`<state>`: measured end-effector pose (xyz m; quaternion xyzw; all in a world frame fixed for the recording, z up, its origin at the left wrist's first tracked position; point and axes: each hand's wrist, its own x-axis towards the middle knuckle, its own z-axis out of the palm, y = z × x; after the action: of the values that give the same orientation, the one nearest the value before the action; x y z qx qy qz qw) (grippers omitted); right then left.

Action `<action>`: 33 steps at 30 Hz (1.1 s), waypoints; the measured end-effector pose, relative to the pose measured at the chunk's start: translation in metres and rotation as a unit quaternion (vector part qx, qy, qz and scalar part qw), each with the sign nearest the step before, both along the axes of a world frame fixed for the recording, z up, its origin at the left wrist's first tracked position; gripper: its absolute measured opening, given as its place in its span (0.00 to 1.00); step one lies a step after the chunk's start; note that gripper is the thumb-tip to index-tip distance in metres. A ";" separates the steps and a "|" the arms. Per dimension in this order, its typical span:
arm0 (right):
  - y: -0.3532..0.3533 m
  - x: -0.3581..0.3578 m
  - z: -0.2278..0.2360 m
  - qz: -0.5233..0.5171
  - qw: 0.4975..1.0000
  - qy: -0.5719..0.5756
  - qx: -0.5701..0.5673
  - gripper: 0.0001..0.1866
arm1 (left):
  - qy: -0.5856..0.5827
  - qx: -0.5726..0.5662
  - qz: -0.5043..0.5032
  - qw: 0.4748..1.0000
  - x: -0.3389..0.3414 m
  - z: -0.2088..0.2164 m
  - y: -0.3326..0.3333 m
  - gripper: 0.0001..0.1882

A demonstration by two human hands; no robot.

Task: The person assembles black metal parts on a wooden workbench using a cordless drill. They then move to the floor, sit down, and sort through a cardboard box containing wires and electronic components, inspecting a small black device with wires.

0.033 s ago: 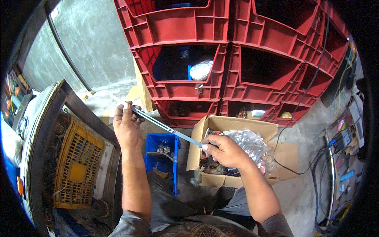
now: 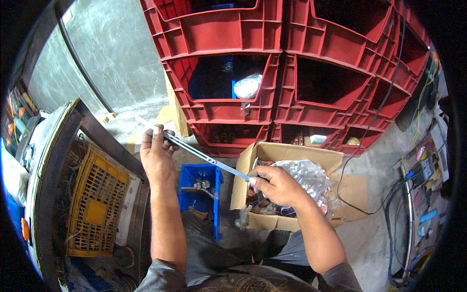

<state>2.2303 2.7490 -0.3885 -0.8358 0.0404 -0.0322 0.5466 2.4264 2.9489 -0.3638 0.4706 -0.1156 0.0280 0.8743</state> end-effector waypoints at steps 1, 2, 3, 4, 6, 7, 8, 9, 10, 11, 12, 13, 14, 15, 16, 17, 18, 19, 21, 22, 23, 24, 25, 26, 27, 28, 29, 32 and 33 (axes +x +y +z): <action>-0.001 0.002 0.000 -0.002 1.000 -0.013 -0.013 0.09 | -0.017 0.013 -0.029 0.999 0.004 -0.005 0.002 0.06; -0.001 0.003 -0.001 -0.004 0.999 -0.027 -0.025 0.09 | -0.021 0.009 -0.032 0.999 0.004 -0.006 -0.001 0.06; 0.000 0.004 -0.002 -0.006 0.999 -0.038 -0.036 0.09 | -0.022 0.007 -0.034 0.999 0.002 -0.008 -0.004 0.06; 0.001 0.004 -0.003 -0.011 0.999 -0.032 -0.015 0.10 | -0.023 0.005 -0.036 0.999 0.001 -0.009 -0.005 0.06; 0.002 0.005 -0.004 -0.023 0.999 -0.021 0.026 0.11 | -0.016 0.071 -0.061 0.995 -0.002 -0.009 -0.007 0.06; 0.003 0.006 -0.005 -0.033 0.998 -0.017 0.043 0.12 | -0.015 0.111 -0.083 0.990 -0.009 -0.009 -0.012 0.06; 0.005 0.007 -0.007 -0.043 0.997 -0.012 0.059 0.14 | -0.014 0.151 -0.105 0.983 -0.016 -0.010 -0.016 0.06; 0.006 0.008 -0.009 -0.052 0.996 -0.008 0.077 0.15 | -0.037 0.145 -0.145 0.978 -0.019 -0.014 -0.023 0.05; 0.006 0.008 -0.009 -0.058 0.995 -0.006 0.081 0.17 | -0.027 0.157 -0.151 0.976 -0.029 -0.012 -0.029 0.05; 0.005 0.009 -0.009 -0.064 0.994 -0.003 0.084 0.19 | -0.025 0.147 -0.164 0.975 -0.029 -0.017 -0.029 0.05; 0.005 0.009 -0.009 -0.071 0.994 0.000 0.087 0.21 | -0.022 0.135 -0.179 0.974 -0.029 -0.019 -0.030 0.05; 0.005 0.008 -0.008 -0.071 0.994 0.002 0.085 0.21 | -0.020 0.136 -0.176 0.975 -0.029 -0.020 -0.030 0.06; 0.005 0.008 -0.007 -0.072 0.994 0.004 0.084 0.22 | -0.017 0.136 -0.172 0.975 -0.030 -0.020 -0.030 0.07; 0.005 0.007 -0.007 -0.072 0.994 0.006 0.083 0.23 | -0.014 0.137 -0.170 0.976 -0.031 -0.019 -0.031 0.07; 0.005 0.008 -0.010 -0.071 0.994 0.004 0.078 0.23 | -0.017 0.139 -0.173 0.975 -0.031 -0.020 -0.032 0.07; 0.005 0.008 -0.014 -0.069 0.995 0.002 0.073 0.23 | -0.021 0.142 -0.176 0.974 -0.031 -0.020 -0.033 0.08; 0.005 0.009 -0.017 -0.066 0.995 0.000 0.068 0.22 | -0.024 0.145 -0.177 0.973 -0.031 -0.021 -0.033 0.08; 0.006 0.010 -0.017 -0.062 0.996 -0.004 0.068 0.22 | -0.023 0.139 -0.177 0.974 -0.032 -0.021 -0.033 0.07; 0.009 0.011 -0.016 -0.055 0.996 -0.011 0.066 0.22 | -0.022 0.129 -0.176 0.976 -0.033 -0.022 -0.033 0.08; 0.010 0.011 -0.016 -0.058 0.996 -0.014 0.061 0.21 | -0.023 0.140 -0.174 0.975 -0.033 -0.022 -0.032 0.08; 0.010 0.011 -0.016 -0.061 0.996 -0.017 0.056 0.21 | -0.024 0.150 -0.172 0.973 -0.034 -0.022 -0.032 0.08; 0.011 0.012 -0.015 -0.063 0.996 -0.020 0.051 0.21 | -0.025 0.161 -0.169 0.972 -0.034 -0.023 -0.030 0.08; 0.012 0.012 -0.013 -0.066 0.997 -0.012 0.045 0.20 | -0.027 0.158 -0.173 0.972 -0.035 -0.025 -0.030 0.08; 0.013 0.011 -0.009 -0.069 0.997 -0.004 0.039 0.19 | -0.029 0.155 -0.176 0.972 -0.037 -0.029 -0.032 0.08; 0.014 0.011 -0.007 -0.073 0.997 0.003 0.032 0.19 | -0.033 0.151 -0.180 0.971 -0.038 -0.031 -0.034 0.08; 0.014 0.012 -0.008 -0.077 0.996 0.006 0.037 0.18 | -0.032 0.152 -0.178 0.972 -0.039 -0.032 -0.035 0.08; 0.015 0.011 -0.010 -0.080 0.996 0.009 0.043 0.18 | -0.031 0.154 -0.176 0.972 -0.040 -0.033 -0.035 0.08; 0.014 0.012 -0.015 -0.080 0.996 0.010 0.043 0.16 | -0.029 0.144 -0.178 0.973 -0.044 -0.033 -0.037 0.08; 0.014 0.011 -0.015 -0.078 0.996 0.010 0.039 0.15 | -0.025 0.143 -0.180 0.973 -0.043 -0.033 -0.037 0.08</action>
<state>2.2415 2.7630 -0.4034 -0.8083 0.1122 -0.0653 0.5743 2.3830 2.9120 -0.3971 0.5614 -0.2230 -0.1353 0.7854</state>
